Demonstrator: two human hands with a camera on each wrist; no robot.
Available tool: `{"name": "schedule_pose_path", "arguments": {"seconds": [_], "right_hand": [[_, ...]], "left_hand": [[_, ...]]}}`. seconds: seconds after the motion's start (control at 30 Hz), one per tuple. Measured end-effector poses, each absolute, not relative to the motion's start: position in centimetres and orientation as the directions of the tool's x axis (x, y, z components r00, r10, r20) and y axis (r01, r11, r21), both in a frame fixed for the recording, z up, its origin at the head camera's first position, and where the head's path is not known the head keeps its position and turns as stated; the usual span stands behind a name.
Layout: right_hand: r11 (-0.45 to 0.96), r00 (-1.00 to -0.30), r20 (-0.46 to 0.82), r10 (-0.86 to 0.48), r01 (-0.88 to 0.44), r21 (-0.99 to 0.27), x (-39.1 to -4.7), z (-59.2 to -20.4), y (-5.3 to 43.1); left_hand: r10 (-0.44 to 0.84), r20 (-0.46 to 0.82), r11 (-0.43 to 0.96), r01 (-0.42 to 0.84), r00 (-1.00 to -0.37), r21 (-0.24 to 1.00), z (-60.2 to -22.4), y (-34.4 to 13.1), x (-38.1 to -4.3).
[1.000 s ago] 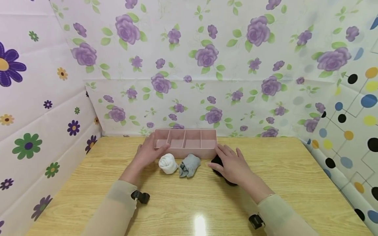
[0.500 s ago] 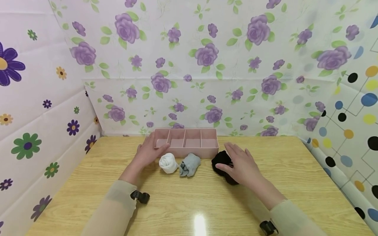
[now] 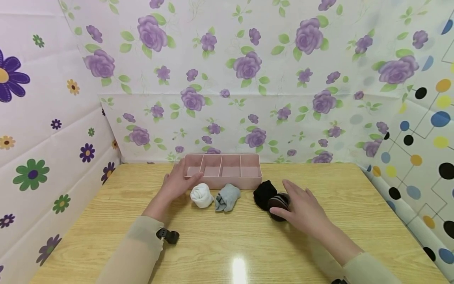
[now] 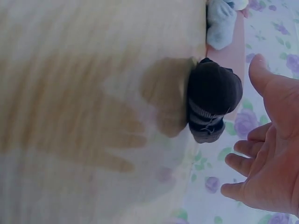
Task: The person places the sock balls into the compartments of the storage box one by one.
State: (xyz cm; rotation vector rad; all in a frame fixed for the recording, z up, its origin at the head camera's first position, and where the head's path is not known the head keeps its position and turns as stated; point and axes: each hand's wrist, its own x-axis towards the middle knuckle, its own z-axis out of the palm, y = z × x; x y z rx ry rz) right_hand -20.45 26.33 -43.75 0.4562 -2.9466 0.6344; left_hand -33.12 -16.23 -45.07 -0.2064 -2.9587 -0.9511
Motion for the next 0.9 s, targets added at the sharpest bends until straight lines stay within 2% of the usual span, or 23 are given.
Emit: {"name": "schedule_pose_path", "arguments": {"seconds": [0.9], "right_hand": [[0.856, -0.952, 0.110, -0.285, -0.304, -0.419, -20.1, -45.7, 27.5]], "left_hand": [[0.115, 0.060, 0.798, 0.128, -0.992, 0.589, -45.1, -16.3, -33.1]]}}
